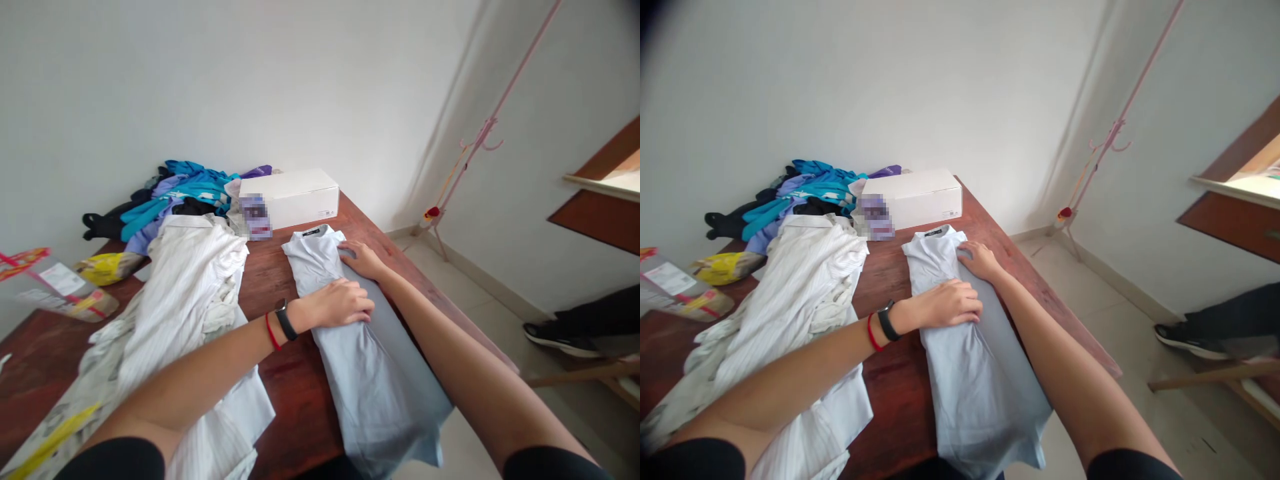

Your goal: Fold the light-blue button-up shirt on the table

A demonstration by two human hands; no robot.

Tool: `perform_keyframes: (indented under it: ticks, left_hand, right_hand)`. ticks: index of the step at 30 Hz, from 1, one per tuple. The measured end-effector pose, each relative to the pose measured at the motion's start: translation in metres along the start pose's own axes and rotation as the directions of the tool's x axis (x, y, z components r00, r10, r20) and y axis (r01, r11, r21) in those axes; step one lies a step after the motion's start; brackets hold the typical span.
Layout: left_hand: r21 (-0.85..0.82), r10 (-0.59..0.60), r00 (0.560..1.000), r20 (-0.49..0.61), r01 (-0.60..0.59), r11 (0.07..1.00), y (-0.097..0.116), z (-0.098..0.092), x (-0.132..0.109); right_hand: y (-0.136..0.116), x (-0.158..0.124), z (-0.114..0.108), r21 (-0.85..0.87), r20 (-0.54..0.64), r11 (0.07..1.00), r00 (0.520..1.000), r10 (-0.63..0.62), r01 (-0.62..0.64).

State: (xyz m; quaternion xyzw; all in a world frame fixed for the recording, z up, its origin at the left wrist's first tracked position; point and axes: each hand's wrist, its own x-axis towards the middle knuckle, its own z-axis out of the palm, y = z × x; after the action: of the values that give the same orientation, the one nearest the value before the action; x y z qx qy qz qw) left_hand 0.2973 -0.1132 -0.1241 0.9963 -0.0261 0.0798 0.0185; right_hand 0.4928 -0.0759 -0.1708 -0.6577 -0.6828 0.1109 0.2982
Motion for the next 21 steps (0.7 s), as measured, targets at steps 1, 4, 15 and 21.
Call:
perform_keyframes:
  ticks: [1, 4, 15, 21]
  left_hand:
    - [0.017, 0.003, 0.999, -0.033, -0.002, 1.0, 0.0, 0.005, 0.001]
    - [0.063, 0.009, 0.996, -0.087, -0.004, 0.998, 0.002, 0.017, 0.002]
    - [-0.151, 0.067, 0.998, -0.008, -0.067, 0.986, 0.027, -0.017, -0.001]
    - [-0.158, 0.073, 0.997, 0.021, -0.069, 0.985, 0.022, -0.023, -0.002]
  right_hand:
    - [0.0, 0.0, 0.0, -0.002, -0.006, 1.0, 1.0, 0.001, -0.001]
    - [0.001, 0.0, 0.002, -0.007, -0.017, 1.0, 1.0, 0.007, -0.007]
    - [0.001, 0.0, 0.002, -0.017, -0.01, 1.0, 1.0, 0.01, -0.01]
    - [0.001, 0.0, 0.003, -0.027, -0.017, 1.0, 1.0, 0.009, -0.009]
